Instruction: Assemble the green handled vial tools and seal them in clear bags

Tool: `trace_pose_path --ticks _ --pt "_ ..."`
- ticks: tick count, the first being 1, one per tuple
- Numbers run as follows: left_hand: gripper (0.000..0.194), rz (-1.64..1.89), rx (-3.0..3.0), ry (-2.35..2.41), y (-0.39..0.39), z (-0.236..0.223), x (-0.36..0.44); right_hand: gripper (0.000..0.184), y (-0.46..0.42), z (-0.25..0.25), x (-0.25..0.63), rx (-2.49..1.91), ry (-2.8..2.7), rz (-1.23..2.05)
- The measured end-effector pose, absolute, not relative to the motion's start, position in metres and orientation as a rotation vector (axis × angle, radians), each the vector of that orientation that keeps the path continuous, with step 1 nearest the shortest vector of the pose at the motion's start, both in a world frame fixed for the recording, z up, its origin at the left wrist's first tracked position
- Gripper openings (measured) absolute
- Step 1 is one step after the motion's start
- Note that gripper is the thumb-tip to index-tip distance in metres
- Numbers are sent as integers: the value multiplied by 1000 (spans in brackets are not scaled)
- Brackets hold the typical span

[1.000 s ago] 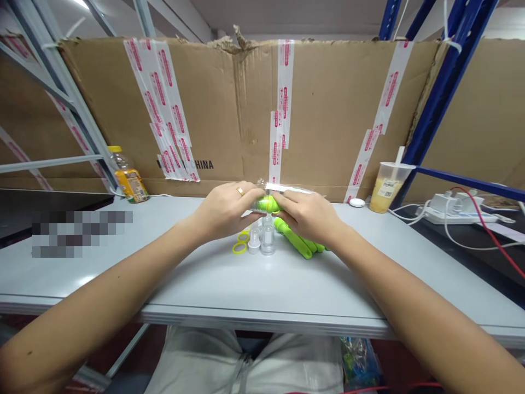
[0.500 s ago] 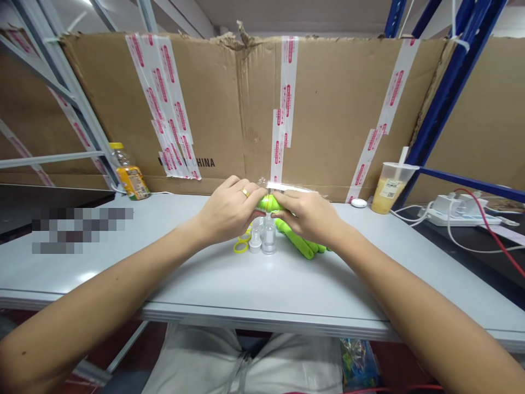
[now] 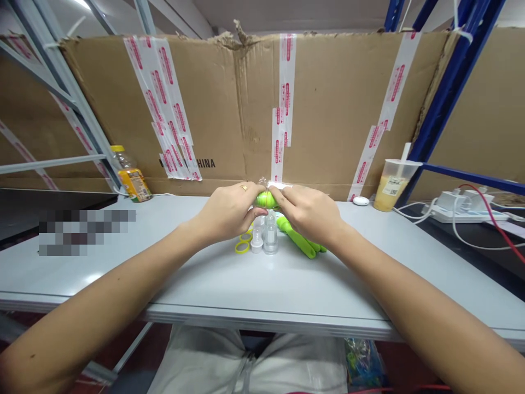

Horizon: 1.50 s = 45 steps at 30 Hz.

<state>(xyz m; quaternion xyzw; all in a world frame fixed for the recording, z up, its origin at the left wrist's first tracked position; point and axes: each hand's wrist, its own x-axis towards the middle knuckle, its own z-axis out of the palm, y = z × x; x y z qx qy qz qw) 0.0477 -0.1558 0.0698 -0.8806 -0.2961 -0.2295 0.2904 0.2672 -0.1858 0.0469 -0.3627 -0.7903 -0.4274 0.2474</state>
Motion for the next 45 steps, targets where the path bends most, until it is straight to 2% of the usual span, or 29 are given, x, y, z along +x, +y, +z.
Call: trace_pose_path --ticks 6,10,13,17,21,25,30,36,42,45 --pt "25 -626 -2196 -553 -145 64 49 38 -186 47 267 -1074 -2255 -764" --pt "26 -597 -2177 -535 -144 65 49 28 -184 51 268 -1009 -2315 -439" --pt "28 -608 -2179 -535 -143 67 48 22 -182 58 269 -955 -2330 -314" --pt "33 -651 -2203 -574 -136 70 42 26 -172 76 264 -927 -2368 -187" --pt "27 -784 -2227 -697 -118 74 26 34 -145 103 259 -946 -2424 -111" --pt "29 -939 -2157 -911 -93 74 5 36 -104 113 271 -1099 -2091 -269" --pt "31 -938 -2117 -1067 -74 70 -7 27 -71 88 299 -1361 -2067 -253" --pt "37 -895 -2156 -1099 -76 66 -2 26 -52 54 322 -1563 -2208 -291" --pt "38 -877 -2179 -1080 -80 64 1 43 -18 46 319 -1678 -2291 -127" --pt "37 -895 -2167 -1049 -80 63 1 46 -4 47 314 -1741 -2315 -54"
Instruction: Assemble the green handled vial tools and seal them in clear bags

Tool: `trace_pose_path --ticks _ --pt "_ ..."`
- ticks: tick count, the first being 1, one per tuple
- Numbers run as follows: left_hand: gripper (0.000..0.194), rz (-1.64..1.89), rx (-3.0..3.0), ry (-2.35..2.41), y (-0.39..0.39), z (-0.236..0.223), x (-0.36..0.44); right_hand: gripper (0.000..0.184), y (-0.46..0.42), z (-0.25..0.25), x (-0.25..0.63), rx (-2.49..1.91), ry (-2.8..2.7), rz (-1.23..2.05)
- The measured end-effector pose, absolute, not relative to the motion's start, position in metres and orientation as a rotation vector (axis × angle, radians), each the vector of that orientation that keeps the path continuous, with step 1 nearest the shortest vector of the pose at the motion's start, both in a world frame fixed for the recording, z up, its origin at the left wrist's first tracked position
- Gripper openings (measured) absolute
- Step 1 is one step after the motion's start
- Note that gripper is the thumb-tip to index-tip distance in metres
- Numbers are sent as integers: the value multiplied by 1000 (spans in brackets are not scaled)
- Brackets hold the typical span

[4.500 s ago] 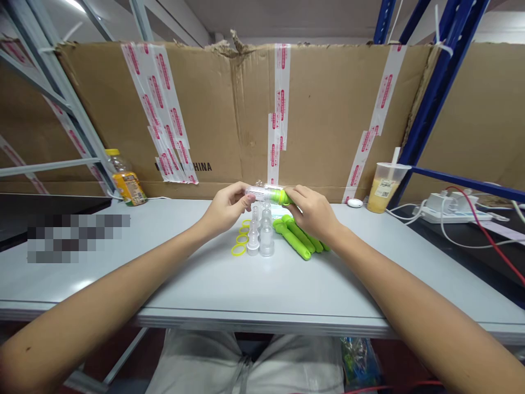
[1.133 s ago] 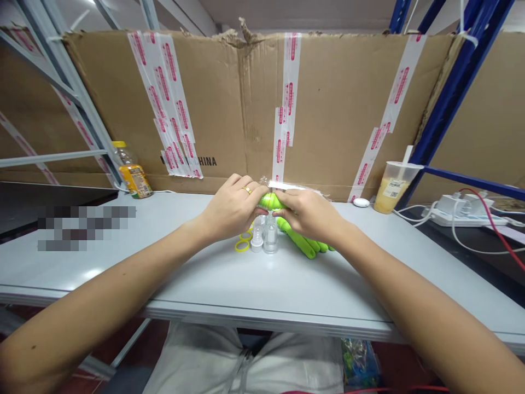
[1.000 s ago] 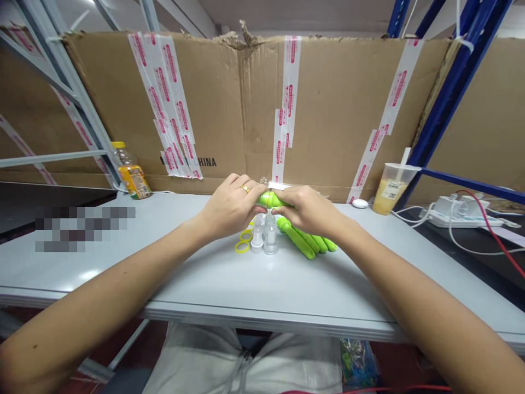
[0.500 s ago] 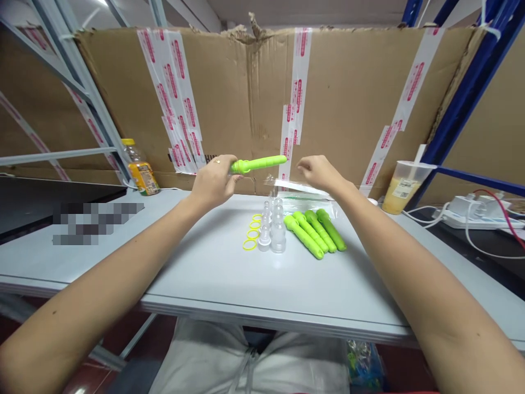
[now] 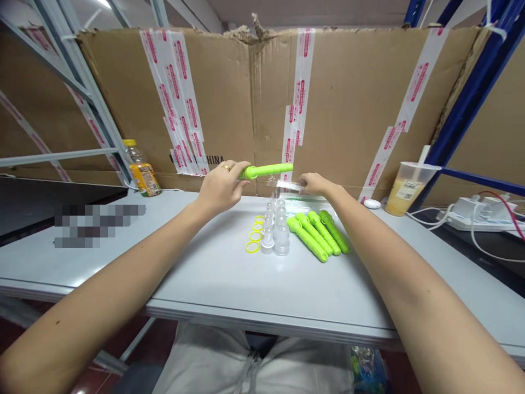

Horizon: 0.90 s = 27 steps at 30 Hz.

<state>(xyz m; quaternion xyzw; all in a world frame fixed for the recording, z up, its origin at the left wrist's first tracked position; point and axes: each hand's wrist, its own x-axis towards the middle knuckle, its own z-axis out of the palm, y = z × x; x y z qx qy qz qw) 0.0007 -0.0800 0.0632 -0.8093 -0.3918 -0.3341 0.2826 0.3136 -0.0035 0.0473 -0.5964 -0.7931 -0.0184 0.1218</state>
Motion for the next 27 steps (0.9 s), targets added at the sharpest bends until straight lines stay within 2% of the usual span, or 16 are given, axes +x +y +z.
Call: trace_pose_path --ticks 12,17,27 --pt "36 -902 -2167 -1003 -79 62 1 54 -3 41 308 -1808 -2321 -188" --pt "36 -881 -2171 -1048 -76 61 -1 48 -4 38 312 -1783 -2312 -32" --pt "36 -874 -2170 -1025 -78 59 4 64 -3 36 330 -1722 -2180 259"
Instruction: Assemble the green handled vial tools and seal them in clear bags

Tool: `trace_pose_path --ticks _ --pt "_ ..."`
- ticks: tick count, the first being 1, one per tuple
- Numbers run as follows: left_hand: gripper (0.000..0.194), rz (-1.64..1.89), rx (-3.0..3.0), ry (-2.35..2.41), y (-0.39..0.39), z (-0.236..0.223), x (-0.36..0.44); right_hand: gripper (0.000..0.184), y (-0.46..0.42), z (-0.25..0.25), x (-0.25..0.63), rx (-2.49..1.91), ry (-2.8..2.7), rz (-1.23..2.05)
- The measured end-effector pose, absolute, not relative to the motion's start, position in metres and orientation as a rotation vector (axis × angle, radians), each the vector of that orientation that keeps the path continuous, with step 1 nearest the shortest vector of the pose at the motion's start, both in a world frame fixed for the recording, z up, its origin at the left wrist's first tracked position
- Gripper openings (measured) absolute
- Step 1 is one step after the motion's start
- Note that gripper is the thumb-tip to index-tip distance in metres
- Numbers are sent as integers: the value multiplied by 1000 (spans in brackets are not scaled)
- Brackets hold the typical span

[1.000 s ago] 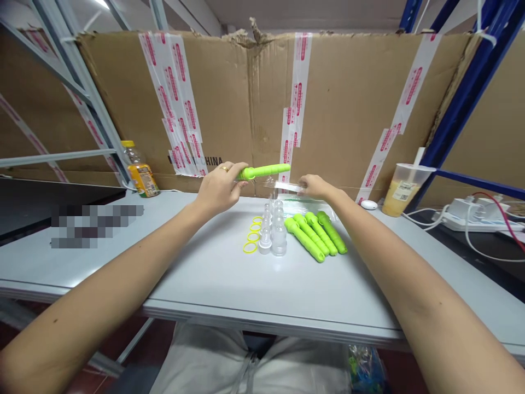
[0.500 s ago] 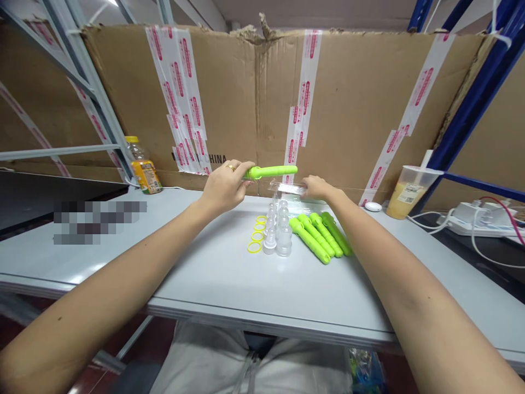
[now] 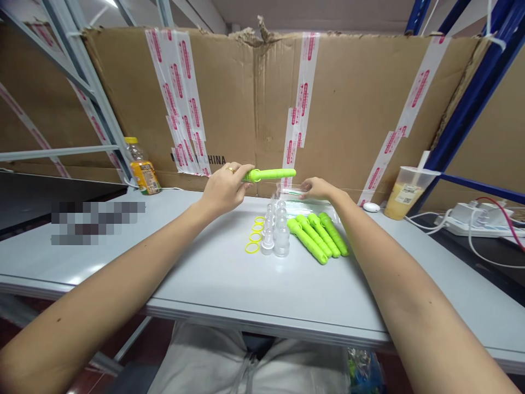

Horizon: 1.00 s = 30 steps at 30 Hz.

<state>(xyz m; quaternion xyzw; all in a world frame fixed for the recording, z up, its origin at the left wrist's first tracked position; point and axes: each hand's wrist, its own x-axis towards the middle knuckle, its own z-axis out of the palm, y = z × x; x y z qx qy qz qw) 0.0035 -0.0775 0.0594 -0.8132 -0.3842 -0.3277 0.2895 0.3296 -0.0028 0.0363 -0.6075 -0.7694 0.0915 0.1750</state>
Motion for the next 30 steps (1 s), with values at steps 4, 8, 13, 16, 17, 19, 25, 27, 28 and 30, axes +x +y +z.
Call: trace_pose_path --ticks 4,8,13,16,17,19,25,27,28,30 --pt "37 -857 -2165 -1027 -77 59 3 69 -2 38 333 -1729 -2222 236" --pt "37 -850 -2176 -1033 -77 58 3 72 -5 39 330 -1754 -2236 166" --pt "36 -807 -2169 -1075 -73 58 1 68 -13 47 320 -1761 -2205 -6" --pt "37 -800 -2135 -1136 -69 60 -5 63 -24 58 311 -1639 -2219 -203" --pt "37 -806 -2120 -1156 -67 61 -8 61 -29 62 308 -1590 -2227 -256" --pt "38 -820 -2093 -1186 -64 64 -13 58 -43 69 303 -1533 -2245 -398" --pt "36 -824 -2125 -1144 -58 63 -15 46 -87 75 313 -1486 -2216 -754" --pt "36 -818 -2164 -1092 -59 61 -12 45 -93 71 320 -1486 -2227 -796" --pt "36 -814 -2179 -1067 -59 60 -11 45 -95 69 322 -1482 -2231 -799" --pt "36 -802 -2199 -1026 -61 58 -7 45 -97 64 324 -1455 -2244 -786"
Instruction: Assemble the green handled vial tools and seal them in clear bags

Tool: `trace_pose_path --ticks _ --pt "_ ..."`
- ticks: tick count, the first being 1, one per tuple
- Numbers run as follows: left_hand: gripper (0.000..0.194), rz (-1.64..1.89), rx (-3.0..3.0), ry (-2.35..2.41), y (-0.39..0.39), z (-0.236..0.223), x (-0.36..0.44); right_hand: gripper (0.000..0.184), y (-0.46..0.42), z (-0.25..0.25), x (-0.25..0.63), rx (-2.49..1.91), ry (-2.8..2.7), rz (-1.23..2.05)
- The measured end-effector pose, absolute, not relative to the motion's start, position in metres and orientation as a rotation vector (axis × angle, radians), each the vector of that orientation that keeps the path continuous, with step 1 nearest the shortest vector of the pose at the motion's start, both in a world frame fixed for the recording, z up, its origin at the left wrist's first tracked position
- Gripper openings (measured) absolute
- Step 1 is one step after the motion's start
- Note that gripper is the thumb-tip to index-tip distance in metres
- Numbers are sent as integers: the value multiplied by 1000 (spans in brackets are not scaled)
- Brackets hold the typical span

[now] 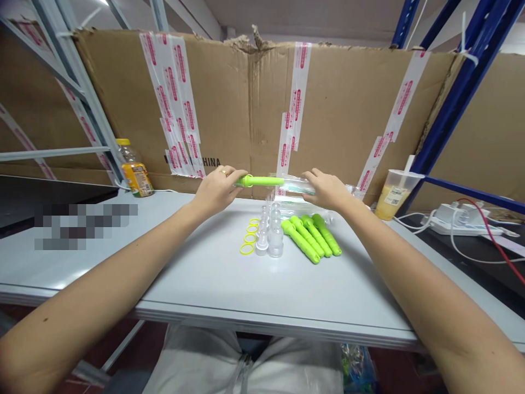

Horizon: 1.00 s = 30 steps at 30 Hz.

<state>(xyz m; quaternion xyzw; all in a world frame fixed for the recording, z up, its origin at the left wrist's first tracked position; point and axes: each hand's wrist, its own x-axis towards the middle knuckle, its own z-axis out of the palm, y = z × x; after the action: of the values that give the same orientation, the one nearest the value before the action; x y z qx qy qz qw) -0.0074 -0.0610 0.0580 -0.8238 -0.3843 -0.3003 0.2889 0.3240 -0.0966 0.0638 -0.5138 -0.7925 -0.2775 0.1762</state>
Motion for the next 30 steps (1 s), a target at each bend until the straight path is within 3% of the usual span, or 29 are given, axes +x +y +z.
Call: trace_pose_path --ticks 16,22,30 --pt "29 -794 -2333 -772 -73 42 19 45 -112 42 300 -1310 -2340 -771" --pt "39 -918 -2462 -649 -76 41 20 43 -111 39 299 -1269 -2328 -764" --pt "30 -1078 -2539 -702 -77 47 16 40 -112 40 302 -1253 -2274 -840"
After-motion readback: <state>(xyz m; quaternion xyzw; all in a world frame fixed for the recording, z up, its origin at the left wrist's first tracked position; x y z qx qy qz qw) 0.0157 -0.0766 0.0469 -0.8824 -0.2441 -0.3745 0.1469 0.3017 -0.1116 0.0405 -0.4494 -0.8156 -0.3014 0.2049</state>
